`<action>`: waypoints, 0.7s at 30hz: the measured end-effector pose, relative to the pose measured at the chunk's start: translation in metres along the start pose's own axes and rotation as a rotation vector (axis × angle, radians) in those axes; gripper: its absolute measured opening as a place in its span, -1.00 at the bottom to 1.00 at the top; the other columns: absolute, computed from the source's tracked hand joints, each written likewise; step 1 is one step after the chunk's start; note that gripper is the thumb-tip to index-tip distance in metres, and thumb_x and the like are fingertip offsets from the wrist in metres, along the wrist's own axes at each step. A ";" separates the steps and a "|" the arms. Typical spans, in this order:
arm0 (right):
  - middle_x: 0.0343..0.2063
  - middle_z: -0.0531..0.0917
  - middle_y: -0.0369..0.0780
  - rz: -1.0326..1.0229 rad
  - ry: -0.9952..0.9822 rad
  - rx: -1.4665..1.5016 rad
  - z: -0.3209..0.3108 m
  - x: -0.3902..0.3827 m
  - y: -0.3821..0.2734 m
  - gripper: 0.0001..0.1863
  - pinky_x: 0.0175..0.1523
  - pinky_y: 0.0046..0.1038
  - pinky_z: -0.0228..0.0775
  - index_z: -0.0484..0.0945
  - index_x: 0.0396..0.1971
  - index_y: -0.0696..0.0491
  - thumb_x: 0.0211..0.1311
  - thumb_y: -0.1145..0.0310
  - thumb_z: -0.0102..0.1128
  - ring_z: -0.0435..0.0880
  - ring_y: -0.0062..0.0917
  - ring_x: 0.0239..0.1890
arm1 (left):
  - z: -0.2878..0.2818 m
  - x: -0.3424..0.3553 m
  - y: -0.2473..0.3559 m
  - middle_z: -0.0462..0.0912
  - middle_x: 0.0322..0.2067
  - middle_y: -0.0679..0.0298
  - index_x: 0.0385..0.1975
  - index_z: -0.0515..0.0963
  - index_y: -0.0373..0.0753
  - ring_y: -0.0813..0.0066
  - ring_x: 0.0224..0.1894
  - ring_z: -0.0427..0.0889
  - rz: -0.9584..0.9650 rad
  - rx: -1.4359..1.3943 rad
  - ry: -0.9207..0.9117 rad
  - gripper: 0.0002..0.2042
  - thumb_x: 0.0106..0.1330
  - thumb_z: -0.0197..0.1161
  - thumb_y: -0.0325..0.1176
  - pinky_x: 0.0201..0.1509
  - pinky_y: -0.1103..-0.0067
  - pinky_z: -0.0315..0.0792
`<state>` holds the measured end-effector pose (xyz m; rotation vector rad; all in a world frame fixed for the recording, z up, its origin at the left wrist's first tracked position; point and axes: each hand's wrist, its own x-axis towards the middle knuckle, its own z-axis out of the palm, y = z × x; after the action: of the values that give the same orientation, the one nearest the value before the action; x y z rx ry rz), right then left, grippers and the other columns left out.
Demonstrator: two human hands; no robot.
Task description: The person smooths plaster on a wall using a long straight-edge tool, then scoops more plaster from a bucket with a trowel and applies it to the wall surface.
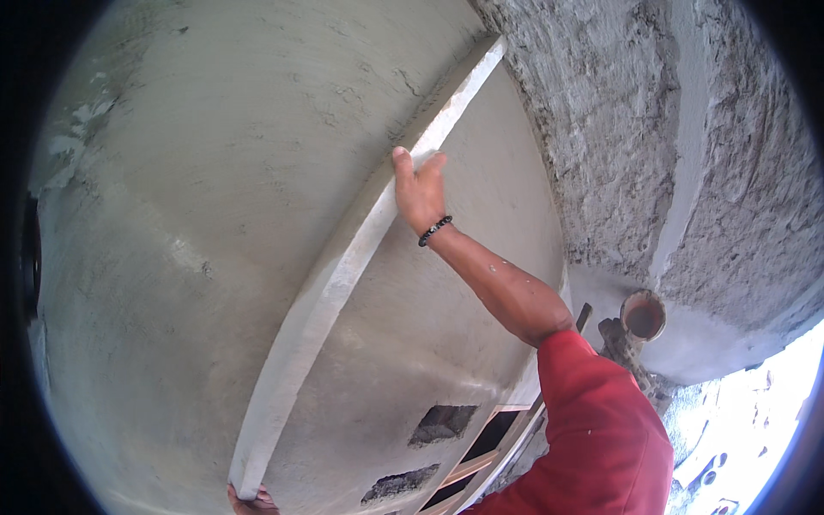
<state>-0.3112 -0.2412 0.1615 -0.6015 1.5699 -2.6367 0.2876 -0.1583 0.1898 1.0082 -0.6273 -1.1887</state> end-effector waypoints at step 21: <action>-0.21 0.50 0.22 -0.196 0.109 0.045 0.091 0.064 -0.139 -0.26 -0.04 -0.29 0.37 0.22 -0.13 0.52 0.20 -0.02 0.05 0.54 -0.14 -0.15 | 0.024 0.003 0.075 0.61 -0.45 0.30 -0.20 0.45 -0.14 0.53 -0.56 0.59 0.193 0.059 -0.237 -0.74 0.37 0.03 -0.09 -0.61 0.76 0.46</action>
<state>-0.3147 -0.2625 0.3384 -0.6518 1.5472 -2.8856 0.3025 -0.1654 0.2665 0.8411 -0.9303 -1.1315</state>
